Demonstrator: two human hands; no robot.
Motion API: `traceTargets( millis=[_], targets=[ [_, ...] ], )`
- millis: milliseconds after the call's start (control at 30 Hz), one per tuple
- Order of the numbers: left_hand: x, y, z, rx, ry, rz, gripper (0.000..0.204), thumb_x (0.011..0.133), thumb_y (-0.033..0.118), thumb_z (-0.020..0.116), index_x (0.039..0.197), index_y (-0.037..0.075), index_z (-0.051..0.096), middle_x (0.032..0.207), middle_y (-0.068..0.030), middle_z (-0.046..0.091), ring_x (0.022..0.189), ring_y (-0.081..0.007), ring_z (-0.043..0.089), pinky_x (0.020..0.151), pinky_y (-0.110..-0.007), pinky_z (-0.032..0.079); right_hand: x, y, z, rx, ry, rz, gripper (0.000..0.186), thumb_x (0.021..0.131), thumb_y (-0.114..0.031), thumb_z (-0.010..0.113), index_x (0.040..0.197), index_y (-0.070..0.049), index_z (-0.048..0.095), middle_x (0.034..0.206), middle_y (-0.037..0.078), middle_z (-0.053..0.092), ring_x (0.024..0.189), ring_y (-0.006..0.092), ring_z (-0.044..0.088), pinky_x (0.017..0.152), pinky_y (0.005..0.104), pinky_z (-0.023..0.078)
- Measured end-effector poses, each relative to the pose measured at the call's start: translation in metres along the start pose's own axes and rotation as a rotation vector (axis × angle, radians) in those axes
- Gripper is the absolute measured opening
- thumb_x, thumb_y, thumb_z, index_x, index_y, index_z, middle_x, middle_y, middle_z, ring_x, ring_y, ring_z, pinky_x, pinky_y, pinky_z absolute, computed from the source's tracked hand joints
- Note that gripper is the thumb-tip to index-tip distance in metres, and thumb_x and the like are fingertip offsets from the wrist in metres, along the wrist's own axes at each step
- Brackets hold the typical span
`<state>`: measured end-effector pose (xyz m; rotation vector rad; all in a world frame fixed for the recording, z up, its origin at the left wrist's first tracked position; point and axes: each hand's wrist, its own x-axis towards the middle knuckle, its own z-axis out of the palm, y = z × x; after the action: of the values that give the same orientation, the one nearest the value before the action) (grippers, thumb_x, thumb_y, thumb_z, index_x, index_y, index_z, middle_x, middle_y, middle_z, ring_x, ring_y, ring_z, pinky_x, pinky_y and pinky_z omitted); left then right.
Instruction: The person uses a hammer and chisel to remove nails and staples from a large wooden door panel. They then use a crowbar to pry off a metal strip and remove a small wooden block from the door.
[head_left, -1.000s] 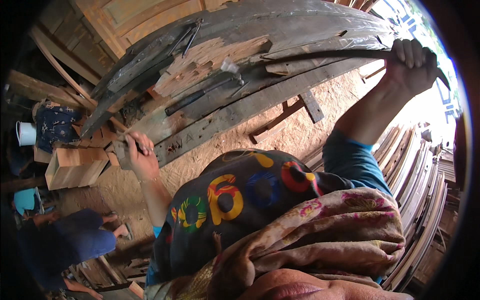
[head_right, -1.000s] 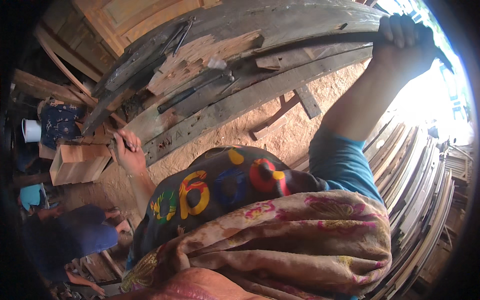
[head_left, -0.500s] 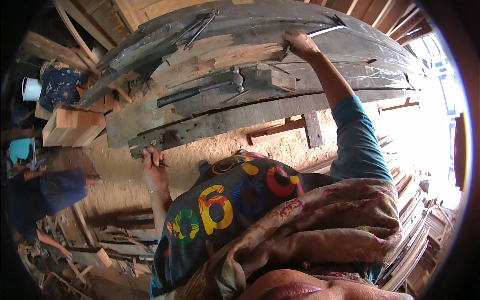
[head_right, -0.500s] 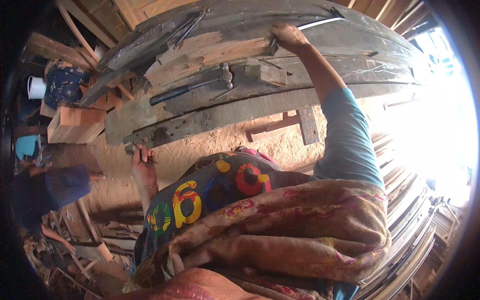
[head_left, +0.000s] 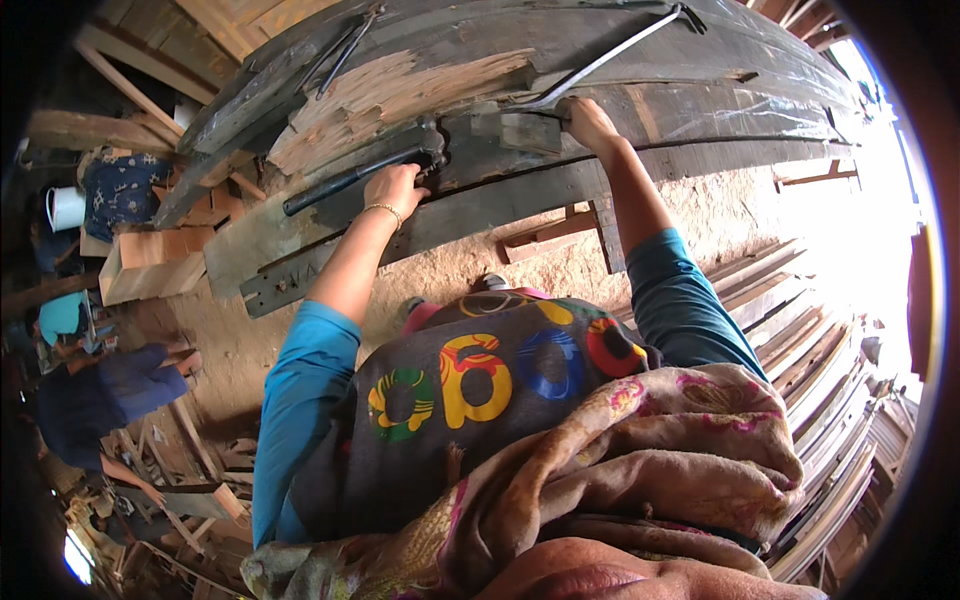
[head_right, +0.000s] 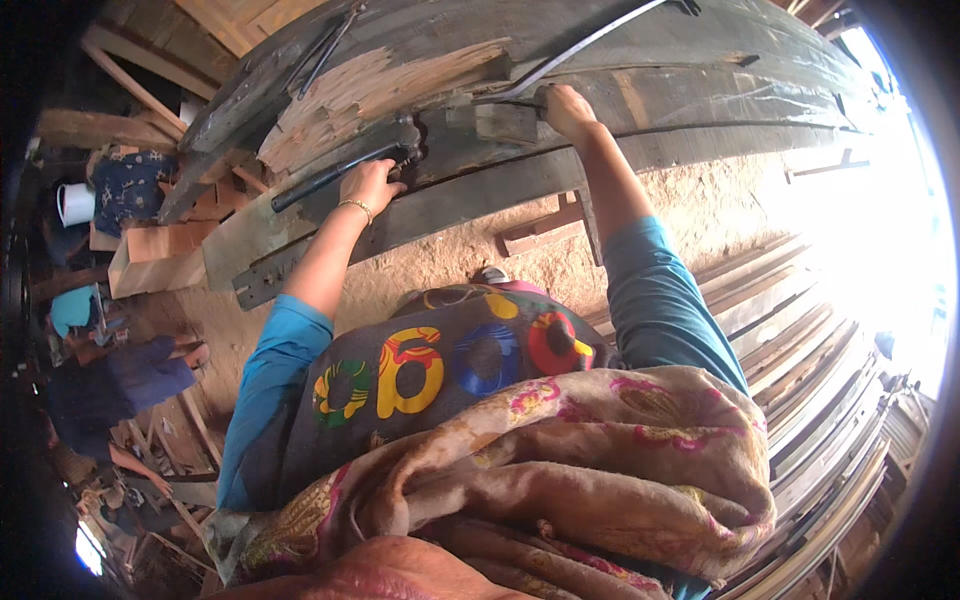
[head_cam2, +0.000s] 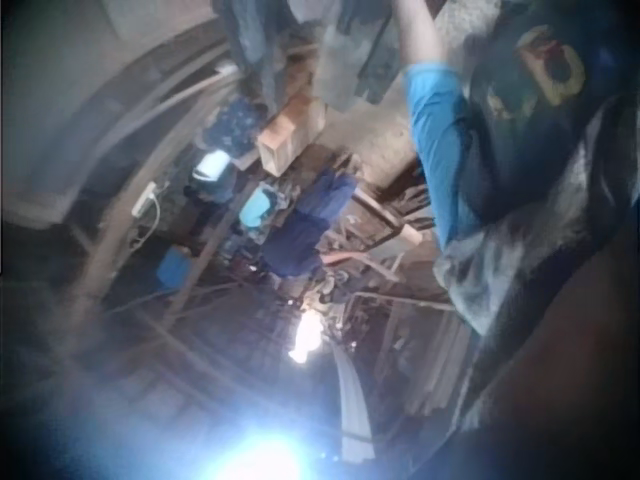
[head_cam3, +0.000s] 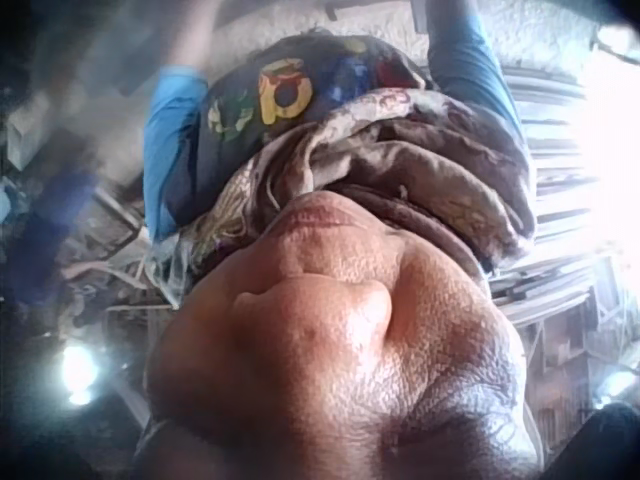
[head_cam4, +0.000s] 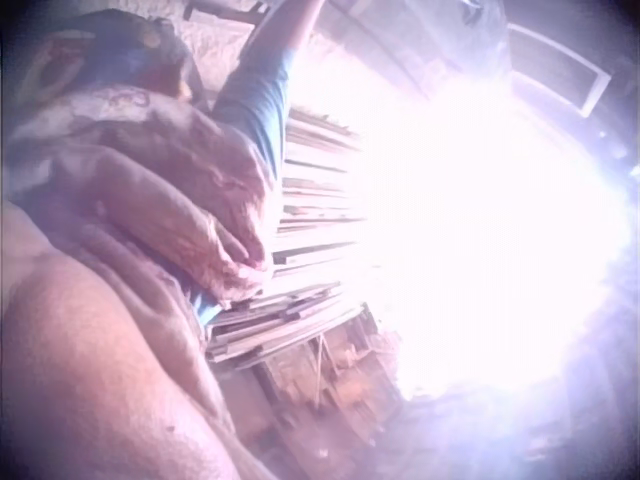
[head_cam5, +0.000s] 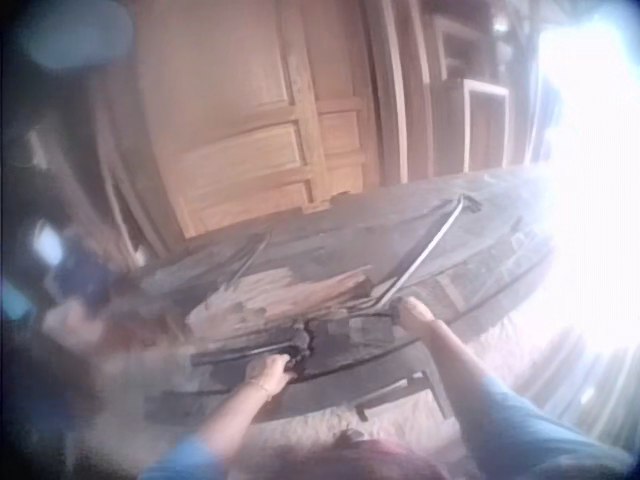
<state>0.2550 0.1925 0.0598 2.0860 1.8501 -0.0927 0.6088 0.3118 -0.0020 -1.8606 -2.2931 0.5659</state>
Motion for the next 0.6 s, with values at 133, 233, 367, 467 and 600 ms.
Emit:
traceTargets(
  millis=[133,233,367,467,600],
  targets=[
    [0.011,-0.007,0.011,0.014,-0.008,0.062,0.028,0.073,0.028,0.073,0.092,0.009,0.063,0.092,-0.0153,0.065,0.093,-0.0323,0.061,0.075,-0.043,0.049,-0.034,-0.029,-0.039,-0.110,-0.083,0.093,0.021,0.080,-0.007,0.050,0.094,-0.003,0.065,0.098,0.021,0.064,0.096,0.0364,0.061,0.078,0.0439,0.049],
    [0.011,-0.010,0.005,0.015,-0.069,0.080,0.024,0.075,0.027,0.072,0.088,0.009,0.063,0.090,-0.0153,0.065,0.090,-0.0328,0.061,0.072,-0.043,0.048,-0.067,-0.030,-0.061,-0.129,0.020,0.104,0.023,0.083,-0.006,0.046,0.096,-0.003,0.064,0.100,0.022,0.063,0.096,0.0366,0.062,0.080,0.0432,0.050],
    [0.012,-0.021,-0.006,-0.102,0.110,0.179,0.021,0.079,0.023,0.069,0.084,0.004,0.061,0.084,-0.0125,0.066,0.082,-0.0297,0.063,0.071,-0.040,0.048,-0.146,-0.023,-0.063,0.168,0.285,0.218,0.025,0.083,-0.005,0.050,0.104,-0.006,0.064,0.097,0.021,0.064,0.091,0.0379,0.061,0.078,0.0429,0.050],
    [0.002,-0.025,-0.025,-1.027,0.001,0.201,0.017,0.089,0.022,0.060,0.084,0.007,0.055,0.069,0.0010,0.054,0.063,-0.0084,0.050,0.053,-0.023,0.040,-0.219,-0.030,-0.045,0.468,0.285,0.322,0.029,0.082,-0.008,0.052,0.109,-0.010,0.065,0.086,0.018,0.066,0.082,0.0303,0.065,0.071,0.0383,0.049],
    [-0.054,0.060,-0.051,-1.471,-0.436,0.298,0.017,0.095,0.027,0.053,0.087,0.012,0.052,0.080,0.0027,0.052,0.058,-0.0009,0.040,0.044,-0.014,0.028,-0.285,-0.076,0.005,1.114,0.217,0.378,0.024,0.088,-0.012,0.051,0.106,0.001,0.060,0.080,0.007,0.064,0.068,0.0125,0.060,0.060,0.0289,0.051]
  ],
)
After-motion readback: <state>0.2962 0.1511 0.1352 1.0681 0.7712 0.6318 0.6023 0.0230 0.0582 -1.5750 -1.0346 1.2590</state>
